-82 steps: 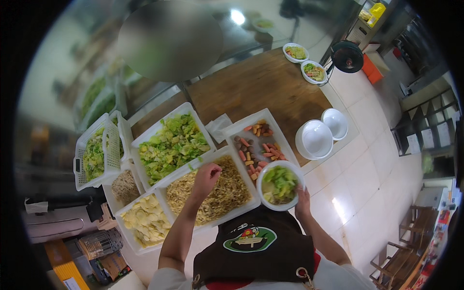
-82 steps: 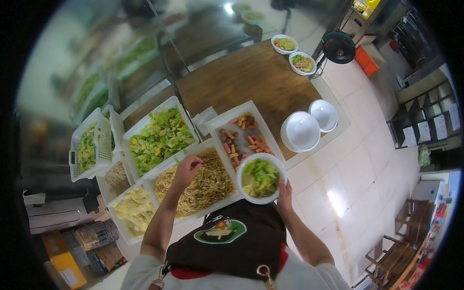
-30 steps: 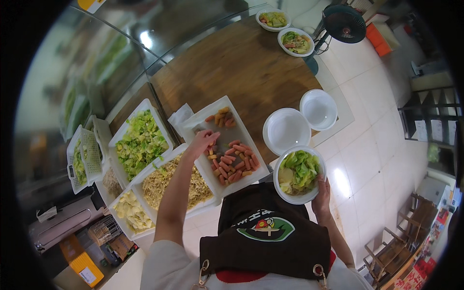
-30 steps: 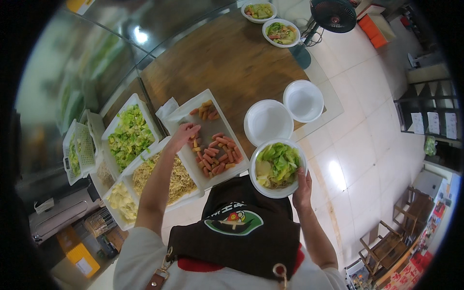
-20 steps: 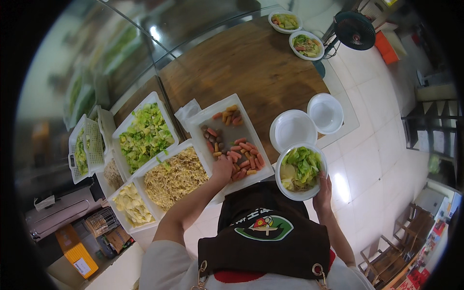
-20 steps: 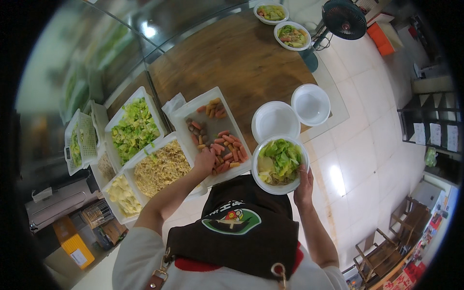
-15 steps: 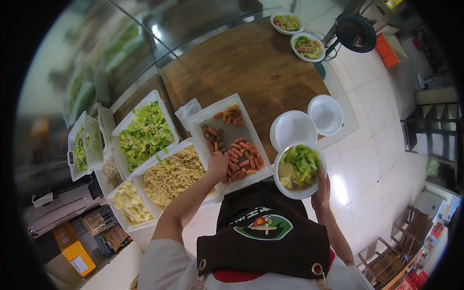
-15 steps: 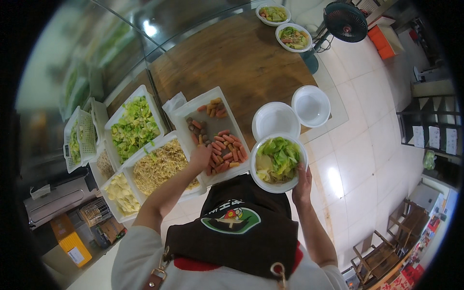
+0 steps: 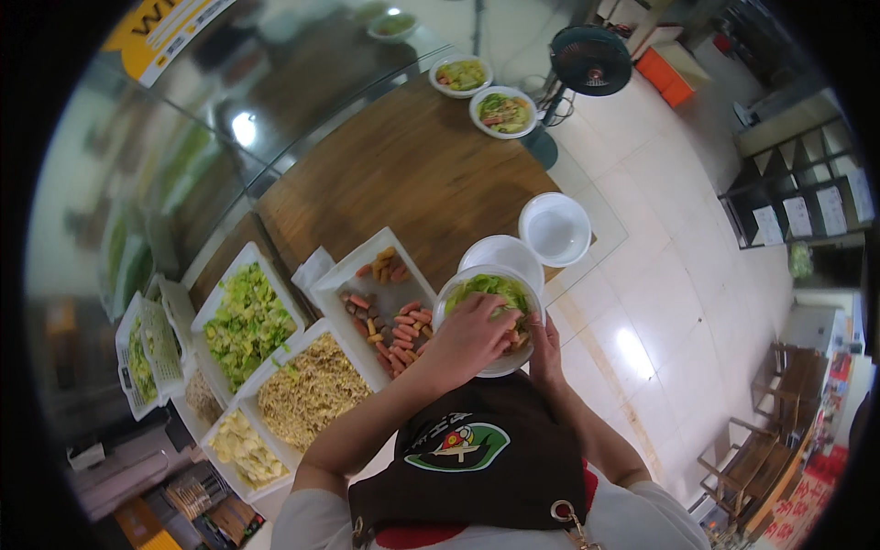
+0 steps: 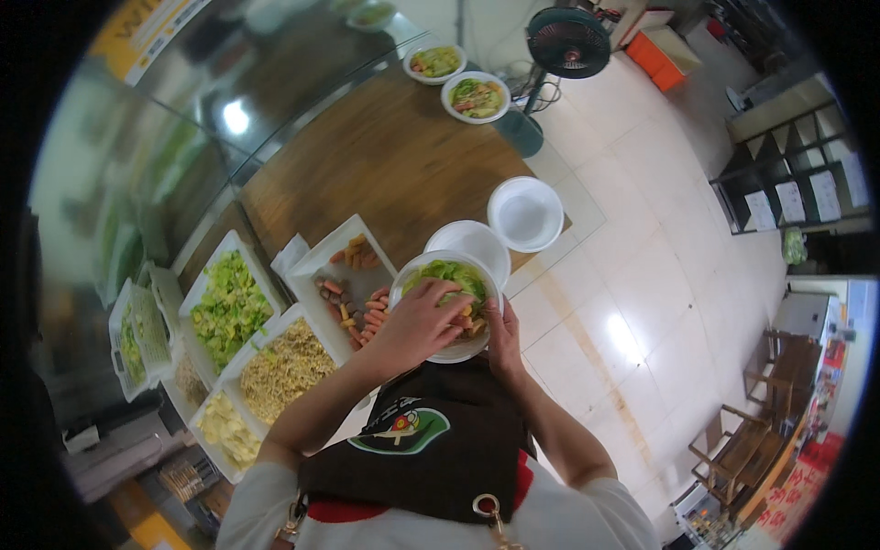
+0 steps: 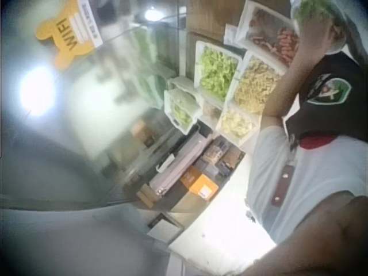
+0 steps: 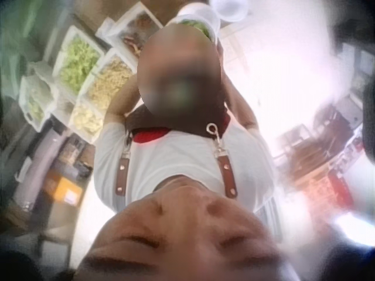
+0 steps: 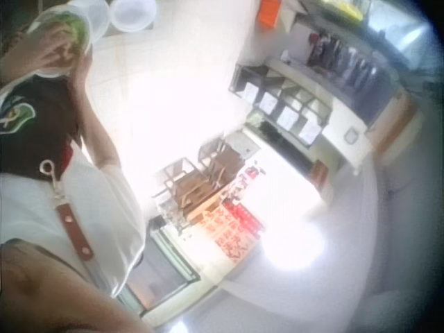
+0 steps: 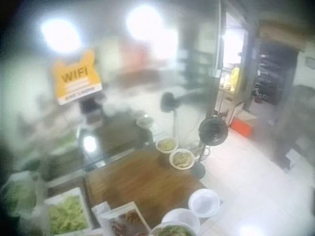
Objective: The person assembles multiple salad bowls by hand, adding noodles, bean sprouts, sliced vegetables, and sausages from various containers into white bowls. The finished bowls are placed on the counter in a row.
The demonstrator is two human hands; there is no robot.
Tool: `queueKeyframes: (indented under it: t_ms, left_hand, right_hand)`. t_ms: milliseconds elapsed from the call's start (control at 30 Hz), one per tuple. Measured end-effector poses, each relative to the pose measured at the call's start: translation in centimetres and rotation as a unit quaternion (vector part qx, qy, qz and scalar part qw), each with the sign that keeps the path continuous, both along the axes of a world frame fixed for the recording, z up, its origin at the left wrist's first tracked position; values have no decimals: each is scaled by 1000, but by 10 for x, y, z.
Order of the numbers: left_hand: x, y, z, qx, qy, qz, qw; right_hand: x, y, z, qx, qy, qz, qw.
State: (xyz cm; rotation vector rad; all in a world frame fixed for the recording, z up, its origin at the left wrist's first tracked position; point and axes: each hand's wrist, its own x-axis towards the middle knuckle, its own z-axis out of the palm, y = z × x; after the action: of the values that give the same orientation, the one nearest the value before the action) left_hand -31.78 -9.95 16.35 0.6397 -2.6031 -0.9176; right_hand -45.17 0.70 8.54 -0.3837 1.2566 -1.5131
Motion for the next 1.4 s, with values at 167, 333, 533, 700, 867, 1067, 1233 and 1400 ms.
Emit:
queueKeyframes:
  t_ms: [167,333,533,700,867,1067,1233,1400]
  left_hand:
    - [-3,-4,-15,-47,-62,-26,997]
    - [6,1,-21,-75,-53,-69,993]
    - [18,6,-18,-33,-143,-41,988]
    - [54,5,-16,33,1,120,992]
    - [190,21,-82,149,24,486,861]
    - [358,101,-143,9,-307,635,709]
    - [391,127,-178,24,-288,626,724]
    - [396,109,-106,119,46,650,750]
  right_hand:
    - [-14,-6,5,7,60,-19,998]
    - [-27,-3,0,6,14,-42,999]
    - [-21,-4,-13,19,68,-13,997]
    - [-13,-2,-14,29,94,-3,995]
    - [-4,-5,-24,55,124,50,989]
    - [27,-19,-3,39,85,101,991]
    - [57,-36,-5,39,101,155,982]
    - [83,-40,-39,101,299,169,934]
